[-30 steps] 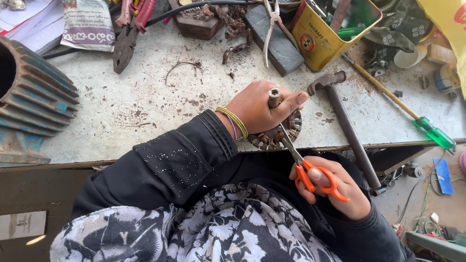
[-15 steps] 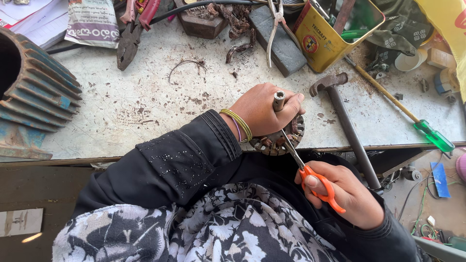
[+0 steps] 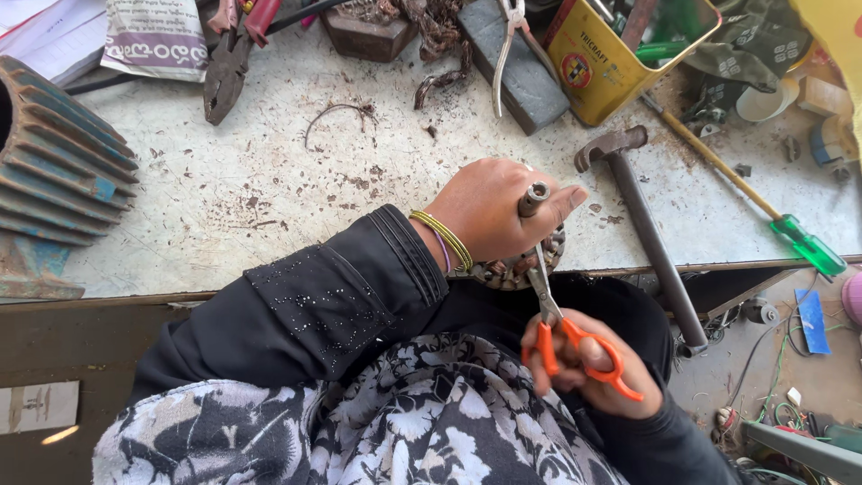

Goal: The person uses orange-handled pliers and a hammer to adjust and secure copper windings on a cylindrical motor armature. They repeatedly tap the pliers with the hammer and reposition the windings, then switch to a larger pair of pliers to continue adjusting the component.

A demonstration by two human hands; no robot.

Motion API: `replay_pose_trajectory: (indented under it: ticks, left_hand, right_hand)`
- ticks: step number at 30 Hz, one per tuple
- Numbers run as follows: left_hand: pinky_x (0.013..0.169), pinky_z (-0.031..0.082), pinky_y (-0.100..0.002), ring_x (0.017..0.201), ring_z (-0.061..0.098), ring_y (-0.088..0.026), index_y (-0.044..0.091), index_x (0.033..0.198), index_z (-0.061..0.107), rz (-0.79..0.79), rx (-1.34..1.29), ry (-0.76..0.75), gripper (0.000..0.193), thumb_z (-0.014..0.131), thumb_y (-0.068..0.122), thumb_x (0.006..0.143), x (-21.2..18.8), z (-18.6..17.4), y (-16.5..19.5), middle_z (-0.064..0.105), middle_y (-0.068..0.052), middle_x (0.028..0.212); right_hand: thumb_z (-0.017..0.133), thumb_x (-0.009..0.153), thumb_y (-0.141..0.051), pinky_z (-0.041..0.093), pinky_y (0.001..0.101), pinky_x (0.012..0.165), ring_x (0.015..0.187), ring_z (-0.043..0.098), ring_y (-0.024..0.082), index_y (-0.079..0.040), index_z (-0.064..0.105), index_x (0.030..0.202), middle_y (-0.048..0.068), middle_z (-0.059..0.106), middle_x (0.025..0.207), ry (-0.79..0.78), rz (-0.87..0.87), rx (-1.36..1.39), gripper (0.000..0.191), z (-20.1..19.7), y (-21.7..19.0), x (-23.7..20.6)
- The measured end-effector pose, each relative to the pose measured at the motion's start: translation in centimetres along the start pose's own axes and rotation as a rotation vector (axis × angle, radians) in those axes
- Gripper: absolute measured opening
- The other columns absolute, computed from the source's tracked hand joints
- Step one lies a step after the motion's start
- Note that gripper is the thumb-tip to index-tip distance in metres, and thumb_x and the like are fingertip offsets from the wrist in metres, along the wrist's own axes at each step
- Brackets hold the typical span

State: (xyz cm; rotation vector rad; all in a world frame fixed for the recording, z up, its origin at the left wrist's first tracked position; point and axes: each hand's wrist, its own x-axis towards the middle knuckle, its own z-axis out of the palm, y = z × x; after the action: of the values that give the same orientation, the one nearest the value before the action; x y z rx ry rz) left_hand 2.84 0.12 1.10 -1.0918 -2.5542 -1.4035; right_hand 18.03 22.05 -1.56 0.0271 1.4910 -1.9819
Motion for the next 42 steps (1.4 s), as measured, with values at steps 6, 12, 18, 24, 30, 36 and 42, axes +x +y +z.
replay_pose_trajectory:
  ticks: [6,12,18,24,30,36,42]
  left_hand:
    - [0.066,0.054,-0.046,0.069,0.069,-0.032,0.011,0.074,0.069,0.114,0.101,0.160,0.048,0.051,0.044,0.104,-0.8,0.7,-0.2,0.069,-0.012,0.069]
    - [0.065,0.054,-0.045,0.067,0.069,-0.031,0.012,0.077,0.072,0.121,0.107,0.149,0.045,0.052,0.043,0.103,-0.9,0.6,-0.5,0.069,-0.012,0.068]
    - [0.066,0.054,-0.044,0.067,0.069,-0.029,0.011,0.073,0.071,0.047,0.127,0.057,0.050,0.050,0.044,0.105,-0.9,0.5,-0.4,0.069,-0.010,0.067]
    - [0.064,0.052,-0.046,0.071,0.069,-0.031,0.014,0.087,0.074,0.228,0.111,0.132,0.042,0.048,0.041,0.107,-0.8,0.4,-0.3,0.070,-0.008,0.073]
    - [0.065,0.054,-0.045,0.068,0.068,-0.031,0.013,0.074,0.071,0.030,0.133,0.027,0.048,0.052,0.046,0.102,-0.9,0.2,0.1,0.068,-0.011,0.066]
    - [0.066,0.053,-0.046,0.071,0.069,-0.030,0.014,0.079,0.073,0.163,0.038,0.128,0.041,0.052,0.039,0.103,-0.9,0.0,-0.2,0.070,-0.008,0.072]
    - [0.067,0.053,-0.045,0.069,0.068,-0.031,0.012,0.075,0.070,0.173,0.054,0.127,0.039,0.054,0.033,0.104,-1.1,0.3,-0.4,0.070,-0.008,0.072]
  right_hand:
    - [0.066,0.085,-0.071,0.039,0.0245,0.058,0.063,0.042,0.010,0.003,0.043,0.133,0.017,0.061,0.100,-0.104,-0.016,0.217,0.091,2.1,3.0,1.2]
    - [0.063,0.090,-0.067,0.039,0.0239,0.059,0.063,0.040,0.009,0.005,0.048,0.130,0.017,0.060,0.094,0.027,-0.112,0.186,0.085,2.7,3.7,0.8]
    - [0.063,0.090,-0.067,0.035,0.0241,0.058,0.060,0.038,0.009,0.007,0.052,0.124,0.014,0.060,0.080,0.068,-0.119,0.118,0.082,0.7,4.6,0.5]
    - [0.052,0.091,-0.079,0.038,0.0269,0.056,0.055,0.044,0.015,0.000,0.051,0.113,0.008,0.055,0.065,-0.177,-0.095,0.570,0.081,-1.0,5.2,1.1]
    - [0.053,0.080,-0.082,0.038,0.0291,0.058,0.062,0.040,0.014,-0.008,0.049,0.126,0.009,0.057,0.087,-0.256,-0.016,0.580,0.088,0.3,5.2,2.0]
    - [0.059,0.082,-0.079,0.036,0.0265,0.058,0.058,0.035,0.009,-0.007,0.050,0.126,0.014,0.057,0.088,-0.117,-0.003,0.439,0.085,-0.8,4.9,1.9]
    - [0.061,0.085,-0.075,0.026,0.0194,0.051,0.051,0.025,0.005,0.003,0.054,0.124,0.012,0.058,0.076,-0.043,-0.014,0.193,0.088,-1.7,4.5,1.3]
